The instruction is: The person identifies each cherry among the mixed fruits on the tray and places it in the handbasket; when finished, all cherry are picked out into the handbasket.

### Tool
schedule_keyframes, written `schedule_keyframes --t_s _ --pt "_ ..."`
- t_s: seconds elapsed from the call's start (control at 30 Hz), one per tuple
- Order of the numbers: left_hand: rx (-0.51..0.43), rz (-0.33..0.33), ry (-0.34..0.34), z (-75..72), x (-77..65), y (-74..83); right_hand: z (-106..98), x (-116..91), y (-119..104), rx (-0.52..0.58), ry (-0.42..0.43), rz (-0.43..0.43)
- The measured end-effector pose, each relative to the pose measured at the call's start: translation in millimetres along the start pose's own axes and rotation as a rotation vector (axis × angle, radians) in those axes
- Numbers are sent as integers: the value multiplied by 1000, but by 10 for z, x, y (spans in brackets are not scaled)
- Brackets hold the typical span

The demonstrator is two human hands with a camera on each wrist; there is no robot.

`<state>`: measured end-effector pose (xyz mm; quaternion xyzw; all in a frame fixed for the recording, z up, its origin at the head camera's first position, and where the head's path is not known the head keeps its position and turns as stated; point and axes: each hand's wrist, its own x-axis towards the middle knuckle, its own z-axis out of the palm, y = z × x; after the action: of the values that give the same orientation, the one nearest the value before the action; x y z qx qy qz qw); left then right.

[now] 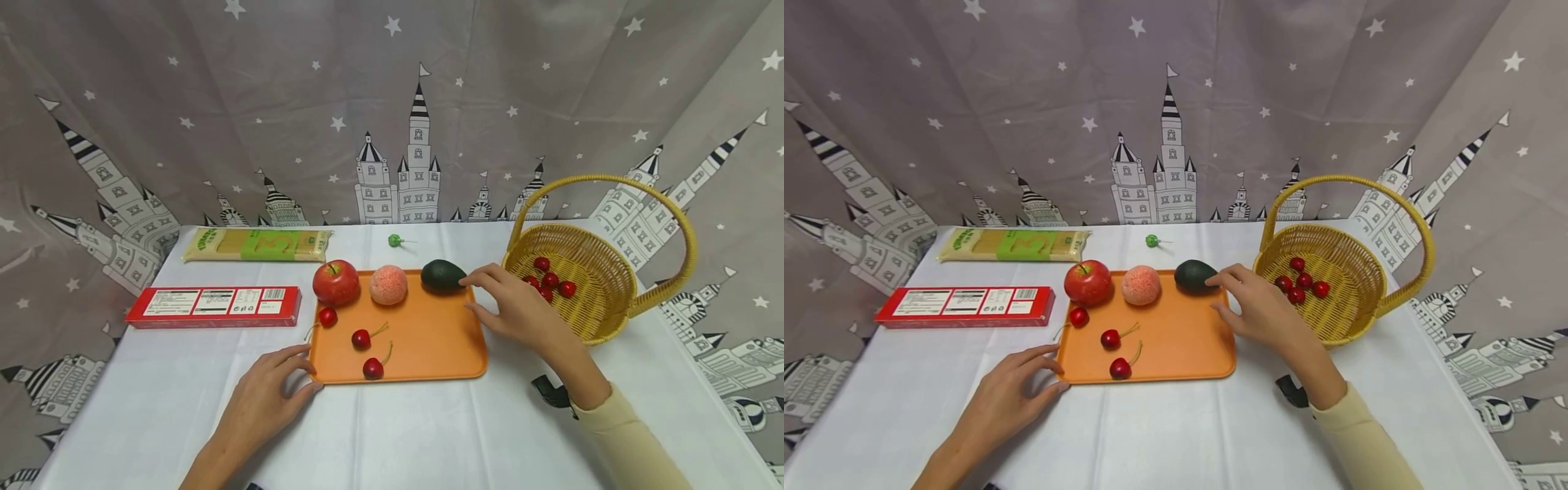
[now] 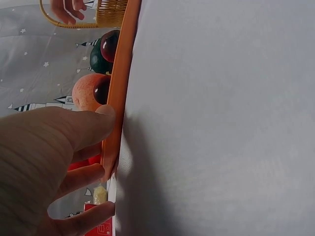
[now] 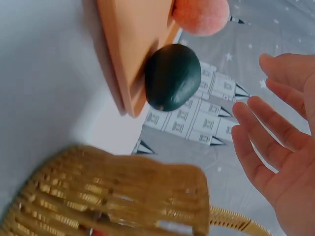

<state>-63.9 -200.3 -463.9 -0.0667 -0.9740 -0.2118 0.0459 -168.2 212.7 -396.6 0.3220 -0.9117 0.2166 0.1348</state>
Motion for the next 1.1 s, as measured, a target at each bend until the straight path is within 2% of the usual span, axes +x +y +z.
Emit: schedule_keyframes --t_s 0.2,0.5,1.1 --pt "2 10 13 3 -2 -7 109 90 -117 20 -19 -32" --pt "-2 28 19 2 2 -6 341 240 -337 40 -100 -73" --pt "-11 6 -3 -11 -8 2 710 440 -711 115 -221 -157"
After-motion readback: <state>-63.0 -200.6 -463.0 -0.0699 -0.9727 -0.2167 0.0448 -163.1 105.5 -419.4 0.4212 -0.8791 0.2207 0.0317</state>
